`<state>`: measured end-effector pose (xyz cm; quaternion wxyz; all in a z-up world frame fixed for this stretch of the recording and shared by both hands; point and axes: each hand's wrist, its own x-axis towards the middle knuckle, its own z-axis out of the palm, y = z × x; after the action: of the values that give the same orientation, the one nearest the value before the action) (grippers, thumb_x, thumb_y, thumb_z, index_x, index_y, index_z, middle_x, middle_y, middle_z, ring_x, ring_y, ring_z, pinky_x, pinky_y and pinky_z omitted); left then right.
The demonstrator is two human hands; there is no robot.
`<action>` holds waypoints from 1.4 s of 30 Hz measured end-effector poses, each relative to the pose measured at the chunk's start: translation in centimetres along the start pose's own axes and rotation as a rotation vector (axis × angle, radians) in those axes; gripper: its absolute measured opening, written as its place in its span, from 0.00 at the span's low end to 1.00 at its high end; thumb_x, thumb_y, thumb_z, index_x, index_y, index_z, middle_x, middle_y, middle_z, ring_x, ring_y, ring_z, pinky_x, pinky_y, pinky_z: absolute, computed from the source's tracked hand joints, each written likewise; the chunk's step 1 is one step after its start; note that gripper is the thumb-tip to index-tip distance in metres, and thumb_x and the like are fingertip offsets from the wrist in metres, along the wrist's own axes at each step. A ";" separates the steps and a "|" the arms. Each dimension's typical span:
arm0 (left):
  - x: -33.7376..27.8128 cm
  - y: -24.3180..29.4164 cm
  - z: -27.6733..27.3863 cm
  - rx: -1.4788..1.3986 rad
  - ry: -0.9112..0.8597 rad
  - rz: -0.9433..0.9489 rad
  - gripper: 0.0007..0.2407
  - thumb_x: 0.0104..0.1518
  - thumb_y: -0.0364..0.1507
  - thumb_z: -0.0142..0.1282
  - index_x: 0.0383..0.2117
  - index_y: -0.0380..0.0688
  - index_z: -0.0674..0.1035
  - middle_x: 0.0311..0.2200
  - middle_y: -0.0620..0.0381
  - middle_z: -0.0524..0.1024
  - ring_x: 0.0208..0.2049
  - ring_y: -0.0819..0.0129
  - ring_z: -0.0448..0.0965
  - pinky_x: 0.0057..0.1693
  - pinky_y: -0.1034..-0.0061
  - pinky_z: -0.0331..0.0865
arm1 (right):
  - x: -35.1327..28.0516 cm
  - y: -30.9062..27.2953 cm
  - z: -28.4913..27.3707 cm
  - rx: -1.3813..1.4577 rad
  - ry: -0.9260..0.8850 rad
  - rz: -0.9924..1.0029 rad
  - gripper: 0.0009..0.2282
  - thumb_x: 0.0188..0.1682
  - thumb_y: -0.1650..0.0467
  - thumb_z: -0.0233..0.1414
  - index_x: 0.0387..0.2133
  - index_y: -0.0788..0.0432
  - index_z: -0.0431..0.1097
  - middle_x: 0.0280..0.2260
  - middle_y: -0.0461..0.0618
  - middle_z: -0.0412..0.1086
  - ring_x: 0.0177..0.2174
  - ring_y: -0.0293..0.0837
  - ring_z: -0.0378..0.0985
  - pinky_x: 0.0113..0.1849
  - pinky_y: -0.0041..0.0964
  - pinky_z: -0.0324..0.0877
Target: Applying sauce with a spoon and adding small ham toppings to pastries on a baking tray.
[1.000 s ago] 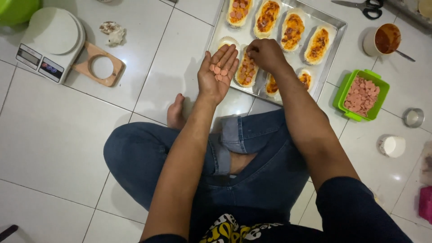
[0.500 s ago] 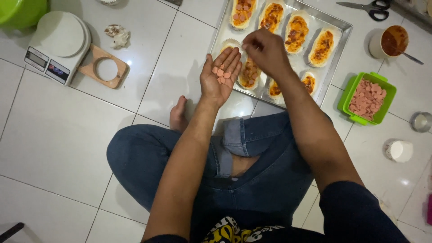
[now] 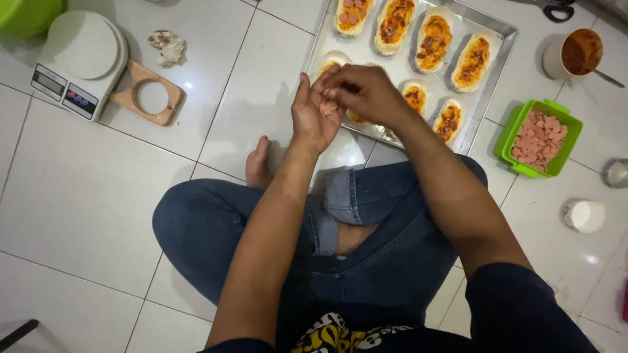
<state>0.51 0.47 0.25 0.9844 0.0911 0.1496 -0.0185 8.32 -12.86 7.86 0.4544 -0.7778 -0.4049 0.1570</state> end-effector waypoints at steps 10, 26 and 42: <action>0.0 0.5 2.0 -0.033 0.119 -0.024 0.29 0.66 0.43 0.36 0.65 0.26 0.62 0.66 0.32 0.61 0.71 0.47 0.58 0.75 0.60 0.52 | -1.8 6.8 -4.4 0.430 0.217 0.468 0.07 0.53 0.76 0.57 0.43 0.63 0.74 0.33 0.49 0.76 0.32 0.36 0.80 0.35 0.26 0.77; -0.1 0.6 2.0 -0.039 0.095 -0.011 0.29 0.66 0.43 0.39 0.65 0.27 0.62 0.66 0.33 0.62 0.70 0.48 0.59 0.74 0.62 0.55 | -2.5 11.2 -2.8 -0.244 0.035 0.646 0.06 0.45 0.74 0.60 0.36 0.56 0.81 0.32 0.48 0.79 0.32 0.41 0.79 0.39 0.36 0.72; -0.2 0.7 2.4 -0.031 0.102 -0.015 0.30 0.66 0.42 0.37 0.66 0.26 0.61 0.67 0.32 0.60 0.71 0.48 0.58 0.74 0.61 0.53 | -2.1 10.3 -3.0 -0.209 0.171 0.666 0.03 0.46 0.76 0.59 0.30 0.58 0.80 0.25 0.46 0.77 0.24 0.35 0.74 0.33 0.29 0.71</action>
<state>1.03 0.75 2.68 0.9766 0.0758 0.2005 -0.0190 13.80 -18.90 0.64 0.3288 -0.9196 -0.1036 0.1884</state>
